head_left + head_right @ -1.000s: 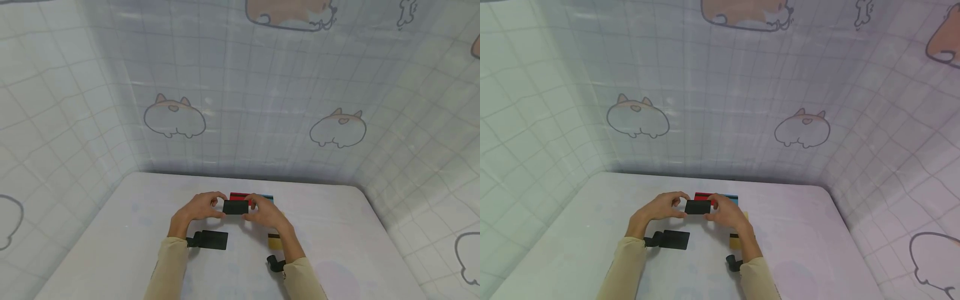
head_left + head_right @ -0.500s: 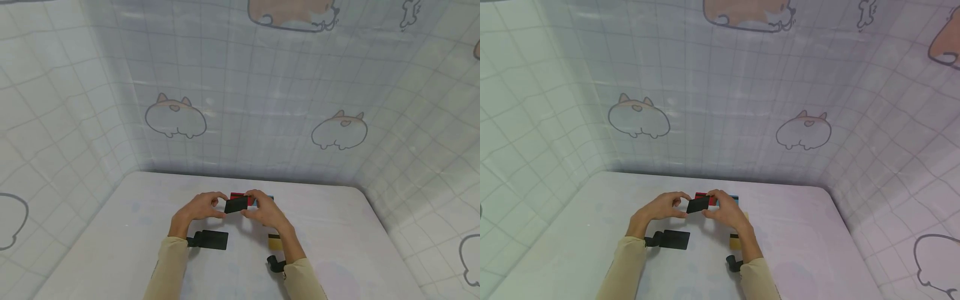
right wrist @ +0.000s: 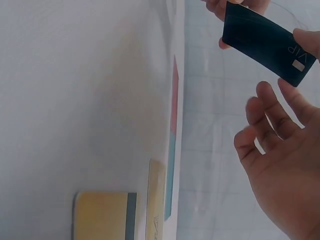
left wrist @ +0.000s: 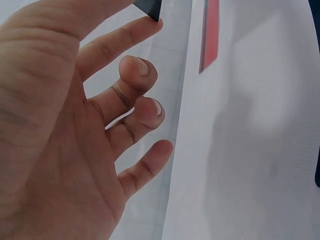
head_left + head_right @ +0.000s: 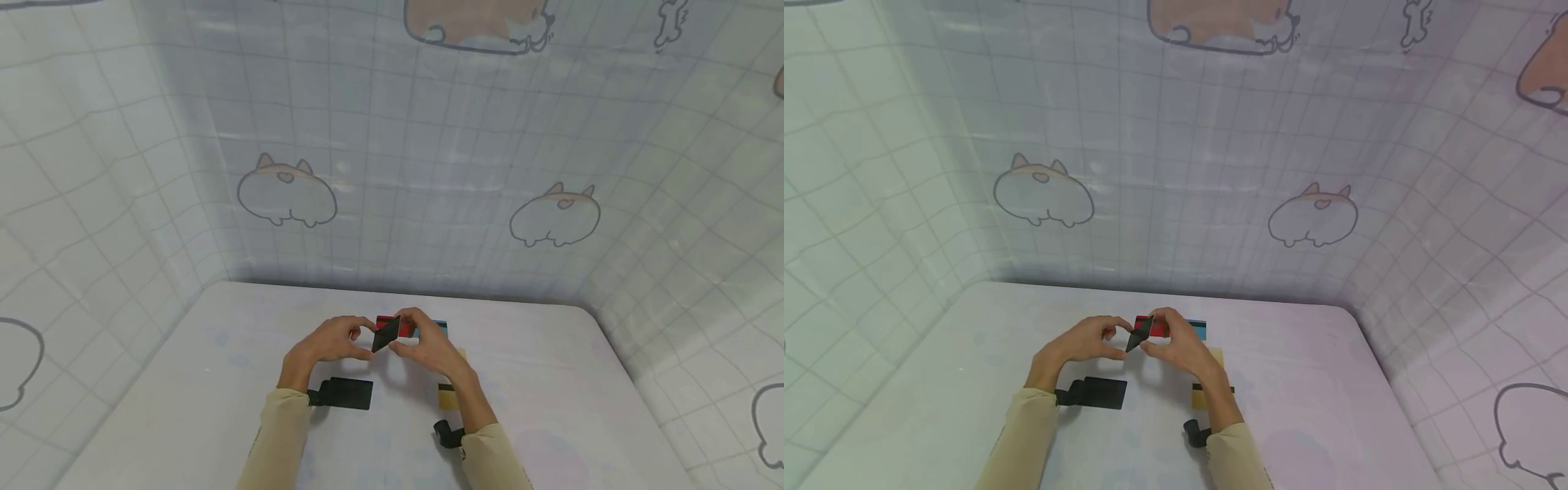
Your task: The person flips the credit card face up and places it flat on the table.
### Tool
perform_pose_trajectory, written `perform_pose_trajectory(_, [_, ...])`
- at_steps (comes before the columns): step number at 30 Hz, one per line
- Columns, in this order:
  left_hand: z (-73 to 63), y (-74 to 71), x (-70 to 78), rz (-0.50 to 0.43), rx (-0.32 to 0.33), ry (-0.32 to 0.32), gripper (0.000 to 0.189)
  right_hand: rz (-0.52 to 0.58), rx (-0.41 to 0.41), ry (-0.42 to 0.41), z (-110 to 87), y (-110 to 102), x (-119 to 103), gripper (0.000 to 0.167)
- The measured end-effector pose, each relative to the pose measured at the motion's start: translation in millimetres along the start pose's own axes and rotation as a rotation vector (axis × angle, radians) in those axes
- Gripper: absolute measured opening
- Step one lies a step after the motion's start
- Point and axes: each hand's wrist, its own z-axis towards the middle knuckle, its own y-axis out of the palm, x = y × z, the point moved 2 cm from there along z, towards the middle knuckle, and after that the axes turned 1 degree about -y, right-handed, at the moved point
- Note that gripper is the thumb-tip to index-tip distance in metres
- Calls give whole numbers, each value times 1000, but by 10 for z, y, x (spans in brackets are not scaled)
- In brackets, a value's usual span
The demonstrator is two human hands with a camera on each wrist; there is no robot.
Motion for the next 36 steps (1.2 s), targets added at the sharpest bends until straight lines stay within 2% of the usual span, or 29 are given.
perform_pose_trajectory(9, [29,16,2,9,-20,11,51,31,-41,-59,9,61,-67,58])
perform_pose_trajectory(19, [23,-16,-2,-1,-40,5,55,121,-67,-46,21,90,-114,61])
perform_pose_trajectory(24, [24,-43,8,0,-37,7,59,120,-54,-42,36,94,-114,62])
perform_pose_trajectory(31, [14,-90,6,-23,-22,28,61,129,-47,-44,48,100,-112,56])
perform_pose_trajectory(36, [4,-125,9,-60,-22,46,60,98,-41,-40,60,94,-118,59])
